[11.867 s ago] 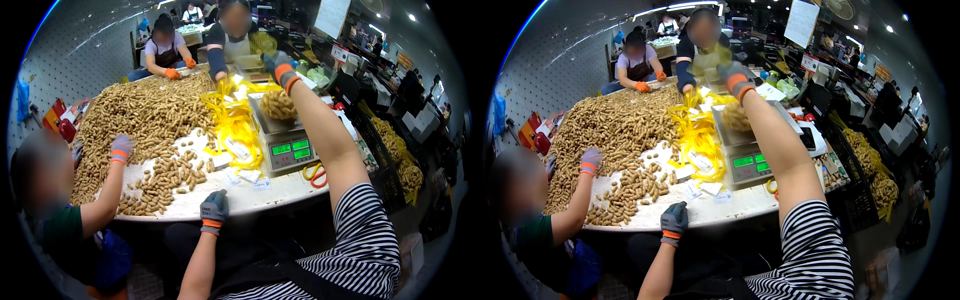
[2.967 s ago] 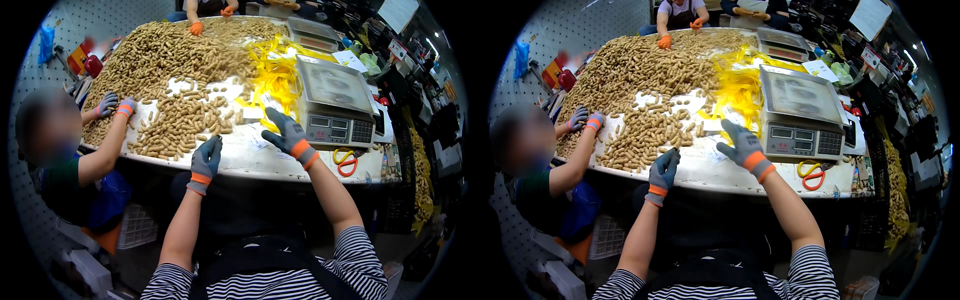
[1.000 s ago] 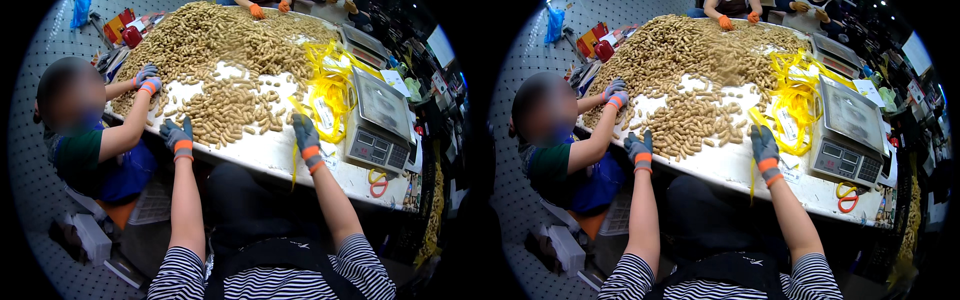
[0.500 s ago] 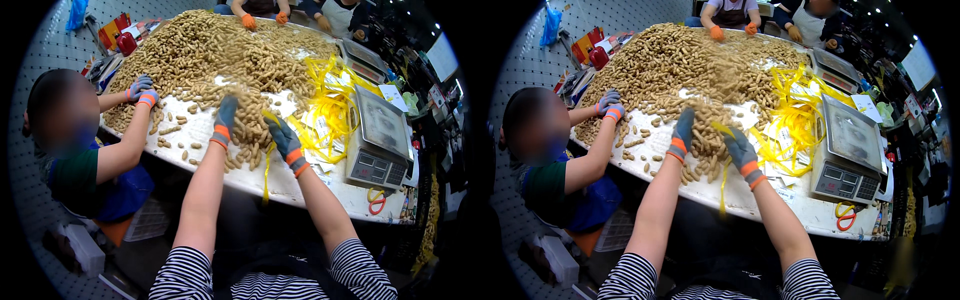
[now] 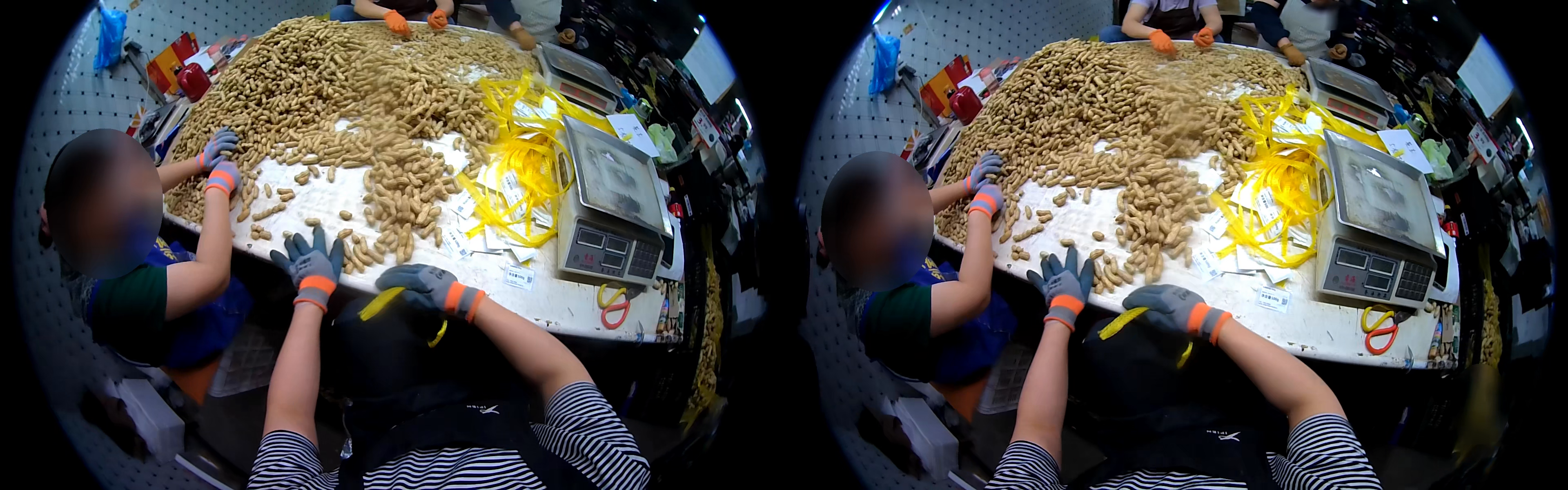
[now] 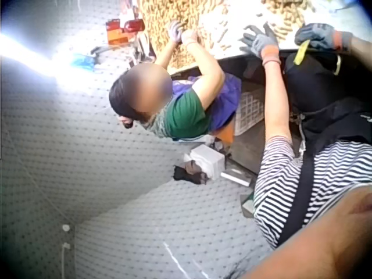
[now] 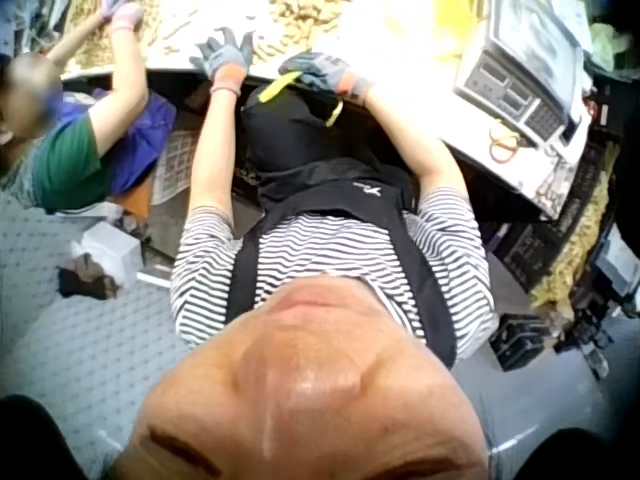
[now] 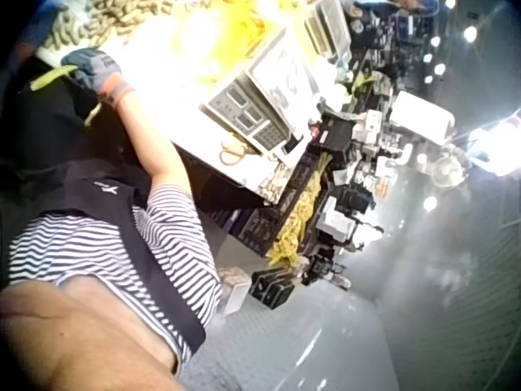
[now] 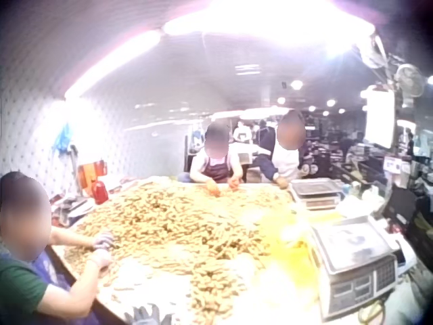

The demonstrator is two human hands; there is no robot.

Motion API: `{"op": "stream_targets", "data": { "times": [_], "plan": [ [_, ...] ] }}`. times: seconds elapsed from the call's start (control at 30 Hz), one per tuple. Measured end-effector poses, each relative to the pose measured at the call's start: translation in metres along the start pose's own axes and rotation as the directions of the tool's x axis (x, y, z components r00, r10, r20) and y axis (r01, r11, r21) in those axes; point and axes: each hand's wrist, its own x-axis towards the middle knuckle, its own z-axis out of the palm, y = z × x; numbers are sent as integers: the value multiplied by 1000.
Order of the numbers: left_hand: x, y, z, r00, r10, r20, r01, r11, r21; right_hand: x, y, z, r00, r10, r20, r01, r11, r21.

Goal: The person scoops peanuts from a large pile on a table into yellow mesh bags. They place the filled bags onto a digital scale to weigh them, then tie the bags closed and move them aside. The process is repeated continuously with other workers visible in the background.

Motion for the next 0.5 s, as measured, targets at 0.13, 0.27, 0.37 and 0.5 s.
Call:
{"op": "stream_targets", "data": {
  "times": [0.13,0.27,0.37,0.5],
  "plan": [
    [25,51,5,998,-6,63,18,982,-190,17,20,-6,996,-92,-2,90,970,-228],
    [98,87,26,986,160,-44,-124,535,-836,60,57,-32,997,4,-78,-25,964,-266],
    [130,91,-16,865,129,-485,-493,38,-869,87,120,-68,888,297,-350,-307,951,28],
    [97,0,-32,900,171,-402,-432,219,-875,70,48,-87,885,278,-373,-276,959,61]
  ]
}}
